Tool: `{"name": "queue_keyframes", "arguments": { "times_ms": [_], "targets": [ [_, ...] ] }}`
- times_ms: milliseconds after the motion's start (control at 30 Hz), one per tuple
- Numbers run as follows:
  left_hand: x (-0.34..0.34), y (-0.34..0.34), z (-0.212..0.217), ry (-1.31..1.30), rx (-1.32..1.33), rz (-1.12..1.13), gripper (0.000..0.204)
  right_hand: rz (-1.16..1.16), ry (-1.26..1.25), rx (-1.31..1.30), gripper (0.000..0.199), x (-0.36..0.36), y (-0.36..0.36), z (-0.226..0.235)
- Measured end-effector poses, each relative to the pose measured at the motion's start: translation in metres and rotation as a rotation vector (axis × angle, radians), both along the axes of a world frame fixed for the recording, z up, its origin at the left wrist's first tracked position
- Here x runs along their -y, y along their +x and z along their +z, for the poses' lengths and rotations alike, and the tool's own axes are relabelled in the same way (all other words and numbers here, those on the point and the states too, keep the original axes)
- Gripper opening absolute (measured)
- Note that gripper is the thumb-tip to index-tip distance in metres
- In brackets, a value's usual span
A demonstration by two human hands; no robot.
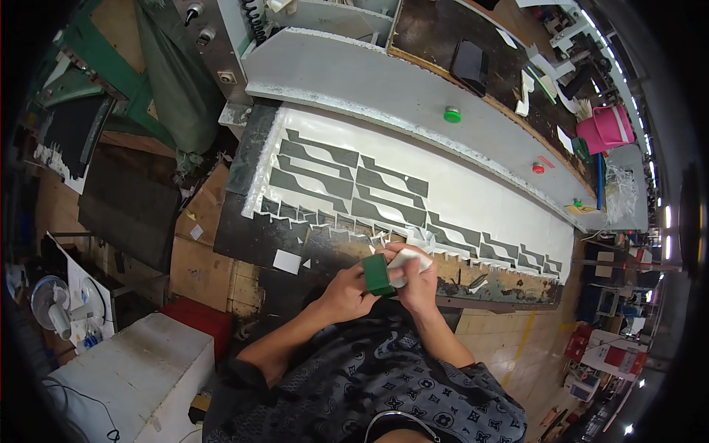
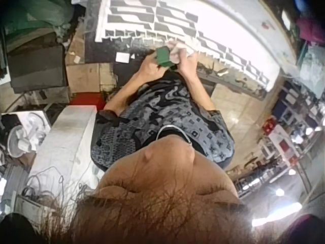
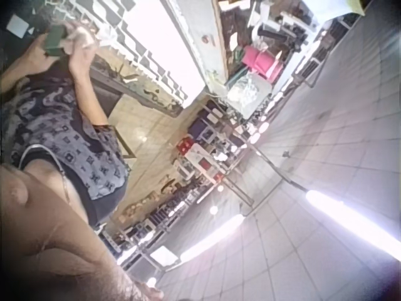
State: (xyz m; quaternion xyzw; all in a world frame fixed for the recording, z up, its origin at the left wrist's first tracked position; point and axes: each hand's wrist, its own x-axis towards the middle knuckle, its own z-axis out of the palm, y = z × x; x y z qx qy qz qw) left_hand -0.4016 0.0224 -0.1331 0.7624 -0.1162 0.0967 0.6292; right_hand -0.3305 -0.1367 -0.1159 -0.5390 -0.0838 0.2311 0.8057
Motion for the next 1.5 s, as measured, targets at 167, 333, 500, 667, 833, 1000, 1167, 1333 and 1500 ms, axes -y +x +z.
{"name": "queue_keyframes", "arguments": {
  "times_ms": [167, 333, 500, 667, 833, 1000, 1167, 1333, 1500],
  "targets": [
    [0.003, -0.011, -0.004, 0.168, 0.029, 0.119, 0.049, -0.388, -0.008, -0.394, 0.034, -0.021, 0.004, 0.004],
    [0.011, -0.024, -0.006, 0.102, 0.040, 0.300, 0.034, -0.384, 0.385, -0.785, 0.029, -0.008, 0.018, -0.023],
    [0.002, -0.026, 0.001, -0.033, 0.255, 0.576, 0.023, -0.376, 0.687, -0.991, 0.029, 0.002, 0.035, -0.043],
    [0.018, -0.049, -0.036, -0.119, 0.243, 0.690, 0.018, -0.438, 0.591, -0.937, 0.026, 0.005, 0.041, -0.049],
    [0.006, -0.056, -0.038, -0.087, 0.230, 0.712, 0.026, -0.430, 0.517, -0.874, 0.027, -0.012, 0.038, -0.029],
    [-0.019, -0.018, -0.032, -0.365, 0.554, 0.644, 0.064, -0.130, 0.196, -0.276, 0.034, -0.062, 0.004, 0.043],
    [-0.038, -0.004, -0.021, -0.611, 0.788, 0.721, 0.069, 0.046, 0.294, -0.151, 0.033, -0.082, -0.023, 0.052],
    [-0.078, -0.017, 0.013, -0.992, 0.414, 0.936, 0.063, -0.043, 0.463, -0.456, 0.031, -0.079, -0.032, 0.047],
    [-0.099, -0.010, 0.006, -1.088, 0.274, 1.309, 0.058, -0.063, 0.412, -0.339, 0.032, -0.089, -0.042, 0.047]
  ]
}}
